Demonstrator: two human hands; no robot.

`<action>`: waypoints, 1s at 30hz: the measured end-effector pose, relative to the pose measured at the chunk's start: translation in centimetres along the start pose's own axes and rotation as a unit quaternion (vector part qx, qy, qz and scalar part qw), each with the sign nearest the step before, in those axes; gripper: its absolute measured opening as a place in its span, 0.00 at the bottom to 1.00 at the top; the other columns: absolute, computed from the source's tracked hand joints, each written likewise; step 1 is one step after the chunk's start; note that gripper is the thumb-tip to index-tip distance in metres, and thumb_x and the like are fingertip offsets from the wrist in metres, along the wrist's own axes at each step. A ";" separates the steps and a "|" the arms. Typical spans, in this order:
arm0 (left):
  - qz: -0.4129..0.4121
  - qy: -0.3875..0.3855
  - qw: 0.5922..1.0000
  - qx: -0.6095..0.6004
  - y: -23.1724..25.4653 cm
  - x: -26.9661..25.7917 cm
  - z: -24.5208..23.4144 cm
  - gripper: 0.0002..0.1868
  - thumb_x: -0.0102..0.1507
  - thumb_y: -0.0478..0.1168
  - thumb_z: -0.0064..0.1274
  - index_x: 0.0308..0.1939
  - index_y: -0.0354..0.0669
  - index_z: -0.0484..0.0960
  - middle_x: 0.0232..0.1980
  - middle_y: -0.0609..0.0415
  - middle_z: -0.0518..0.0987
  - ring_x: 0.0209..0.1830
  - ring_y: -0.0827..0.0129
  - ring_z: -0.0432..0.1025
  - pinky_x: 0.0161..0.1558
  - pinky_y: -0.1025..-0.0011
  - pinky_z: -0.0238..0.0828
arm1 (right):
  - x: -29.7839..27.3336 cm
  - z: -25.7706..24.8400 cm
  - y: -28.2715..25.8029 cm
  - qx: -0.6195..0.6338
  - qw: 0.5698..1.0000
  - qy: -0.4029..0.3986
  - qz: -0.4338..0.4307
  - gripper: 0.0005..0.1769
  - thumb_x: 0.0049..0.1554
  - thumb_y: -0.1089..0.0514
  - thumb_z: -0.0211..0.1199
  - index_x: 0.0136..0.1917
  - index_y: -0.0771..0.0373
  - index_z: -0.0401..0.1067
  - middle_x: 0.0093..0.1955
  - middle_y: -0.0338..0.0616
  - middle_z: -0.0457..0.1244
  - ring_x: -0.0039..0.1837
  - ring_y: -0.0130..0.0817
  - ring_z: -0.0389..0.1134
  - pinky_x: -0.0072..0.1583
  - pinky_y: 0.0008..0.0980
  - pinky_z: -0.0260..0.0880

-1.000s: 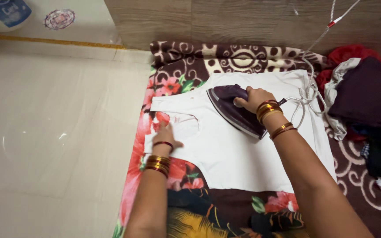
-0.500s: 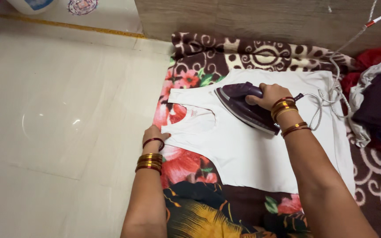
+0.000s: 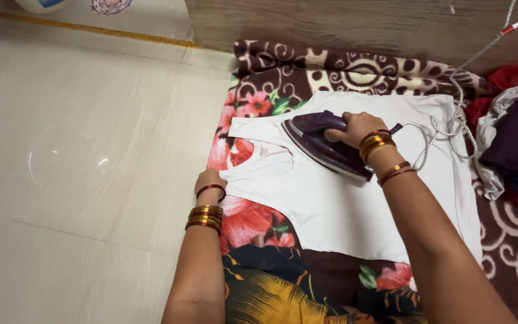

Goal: The person irons a white sleeveless top laid flat on a floral-patterned cloth on the floor. They use a purple electric iron to smooth the fabric, moving it back and forth across the garment. The person adjusts the top with their left hand while ironing with their right hand.

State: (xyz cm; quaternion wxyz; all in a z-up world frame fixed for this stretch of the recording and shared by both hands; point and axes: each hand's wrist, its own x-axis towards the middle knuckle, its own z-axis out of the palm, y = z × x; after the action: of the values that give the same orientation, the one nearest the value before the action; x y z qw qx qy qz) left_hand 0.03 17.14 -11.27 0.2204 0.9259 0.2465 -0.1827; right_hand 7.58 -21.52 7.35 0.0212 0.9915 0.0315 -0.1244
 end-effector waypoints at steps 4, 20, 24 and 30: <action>-0.003 0.002 1.000 -0.015 -0.7 0.3 0.4 0.17 0.58 0.40 0.62 0.49 0.37 0.85 0.54 0.35 0.81 0.55 0.46 0.78 0.55 0.56 0.77 | -0.7 0.5 1.6 -0.022 0.999 -0.013 0.021 0.39 0.51 0.21 0.60 0.57 0.53 0.76 0.48 0.51 0.72 0.52 0.49 0.74 0.55 0.47 0.74; -0.065 -0.055 0.994 -0.065 -0.7 1.7 0.3 0.18 0.61 0.40 0.52 0.52 0.33 0.84 0.58 0.32 0.79 0.59 0.44 0.75 0.59 0.58 0.75 | -0.1 1.9 4.1 -0.044 0.996 0.042 -0.063 0.29 0.51 0.29 0.66 0.56 0.48 0.77 0.43 0.48 0.72 0.49 0.48 0.74 0.53 0.47 0.73; -0.065 -0.060 0.993 -0.072 -0.7 1.6 0.6 0.18 0.61 0.39 0.52 0.52 0.34 0.84 0.57 0.33 0.80 0.59 0.45 0.76 0.58 0.58 0.75 | 1.4 2.4 2.8 -0.053 0.993 0.065 -0.083 0.27 0.51 0.32 0.66 0.58 0.46 0.76 0.42 0.47 0.72 0.48 0.48 0.74 0.51 0.47 0.74; -0.064 -0.055 0.994 -0.073 -0.7 1.3 0.5 0.18 0.61 0.39 0.53 0.52 0.34 0.84 0.58 0.32 0.79 0.59 0.44 0.75 0.58 0.57 0.75 | 2.8 2.3 -0.1 -0.043 0.992 0.080 -0.082 0.26 0.52 0.30 0.66 0.53 0.49 0.78 0.42 0.47 0.71 0.48 0.47 0.74 0.51 0.46 0.74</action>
State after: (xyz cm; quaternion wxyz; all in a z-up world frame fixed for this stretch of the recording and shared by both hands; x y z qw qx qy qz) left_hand 0.64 17.95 -12.47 0.2887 0.8782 0.3054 -0.2285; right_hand 9.69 -21.37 4.47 0.0513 0.9905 0.1199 -0.0443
